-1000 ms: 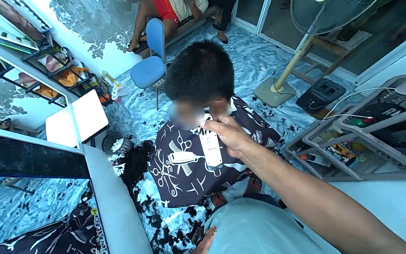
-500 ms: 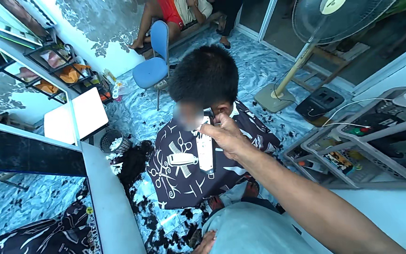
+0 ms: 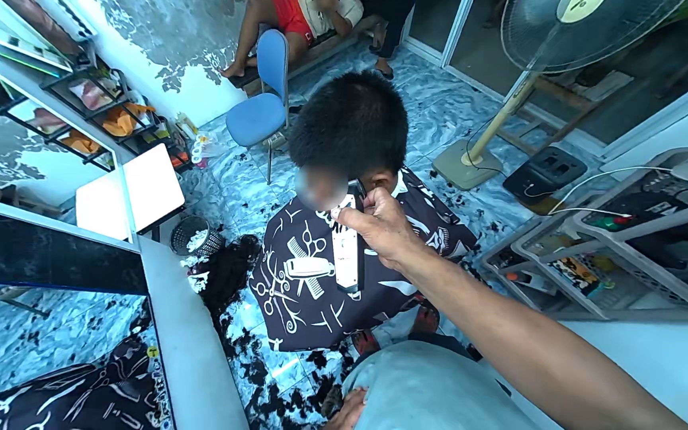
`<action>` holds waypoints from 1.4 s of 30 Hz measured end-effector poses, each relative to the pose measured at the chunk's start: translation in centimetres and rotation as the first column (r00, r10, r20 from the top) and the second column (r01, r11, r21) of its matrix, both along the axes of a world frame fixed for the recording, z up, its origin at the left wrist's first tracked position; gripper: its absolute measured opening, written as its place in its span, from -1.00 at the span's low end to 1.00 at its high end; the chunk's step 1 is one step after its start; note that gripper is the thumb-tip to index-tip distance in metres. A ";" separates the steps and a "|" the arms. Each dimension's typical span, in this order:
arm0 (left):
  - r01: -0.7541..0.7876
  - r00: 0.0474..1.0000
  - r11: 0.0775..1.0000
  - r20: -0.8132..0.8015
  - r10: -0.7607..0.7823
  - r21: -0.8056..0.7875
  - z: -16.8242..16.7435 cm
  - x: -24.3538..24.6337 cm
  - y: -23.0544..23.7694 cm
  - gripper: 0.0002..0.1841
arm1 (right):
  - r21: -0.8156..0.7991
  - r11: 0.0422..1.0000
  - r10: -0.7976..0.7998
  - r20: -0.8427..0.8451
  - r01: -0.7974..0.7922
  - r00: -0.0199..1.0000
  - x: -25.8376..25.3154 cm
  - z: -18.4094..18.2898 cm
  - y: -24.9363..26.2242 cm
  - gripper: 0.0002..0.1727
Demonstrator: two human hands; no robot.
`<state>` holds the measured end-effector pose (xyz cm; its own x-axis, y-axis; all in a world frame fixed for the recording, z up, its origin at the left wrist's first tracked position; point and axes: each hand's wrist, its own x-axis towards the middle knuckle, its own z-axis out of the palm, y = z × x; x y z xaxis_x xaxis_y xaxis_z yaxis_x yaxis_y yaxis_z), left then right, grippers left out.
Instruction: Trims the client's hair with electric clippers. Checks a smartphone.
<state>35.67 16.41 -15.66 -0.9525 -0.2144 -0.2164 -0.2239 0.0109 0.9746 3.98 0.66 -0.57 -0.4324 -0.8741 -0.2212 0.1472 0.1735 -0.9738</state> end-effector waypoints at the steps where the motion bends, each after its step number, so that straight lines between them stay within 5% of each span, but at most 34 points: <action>1: -0.003 1.000 1.000 -0.002 0.003 0.001 0.0 0.0 0.0 0.21 | -0.022 1.000 0.005 -0.016 -0.006 1.000 0.0 0.0 -0.1 -0.41; 22: 0.013 1.000 1.000 0.007 -0.012 -0.015 0.3 -0.1 -0.2 0.23 | 0.019 1.000 -0.019 0.055 0.018 0.998 0.2 0.3 0.2 -0.40; 26: 0.067 0.950 0.998 0.303 -0.070 0.021 10.2 -3.9 -3.1 -0.15 | 0.004 1.000 -0.030 0.046 0.030 0.998 0.4 0.1 -0.1 -0.42; 28: 0.060 0.930 0.998 0.361 -0.066 0.028 11.6 -4.8 -3.4 -0.20 | 0.033 0.999 -0.032 0.067 0.030 0.997 0.4 0.1 0.1 -0.41; 33: 0.014 1.000 1.000 0.021 -0.014 -0.017 -0.3 -0.2 0.1 0.22 | -0.019 1.000 -0.022 0.038 0.022 0.999 0.5 0.1 -0.4 -0.39; 42: -0.004 0.999 1.000 0.039 0.002 0.026 0.2 -0.1 0.3 0.21 | 0.003 1.000 -0.026 0.083 0.026 0.996 0.6 0.0 0.1 -0.40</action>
<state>35.57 16.71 -15.48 -0.9425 -0.2111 -0.2593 -0.2621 -0.0150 0.9649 4.53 0.79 -0.52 -0.4352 -0.8623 -0.2589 0.2318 0.1705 -0.9577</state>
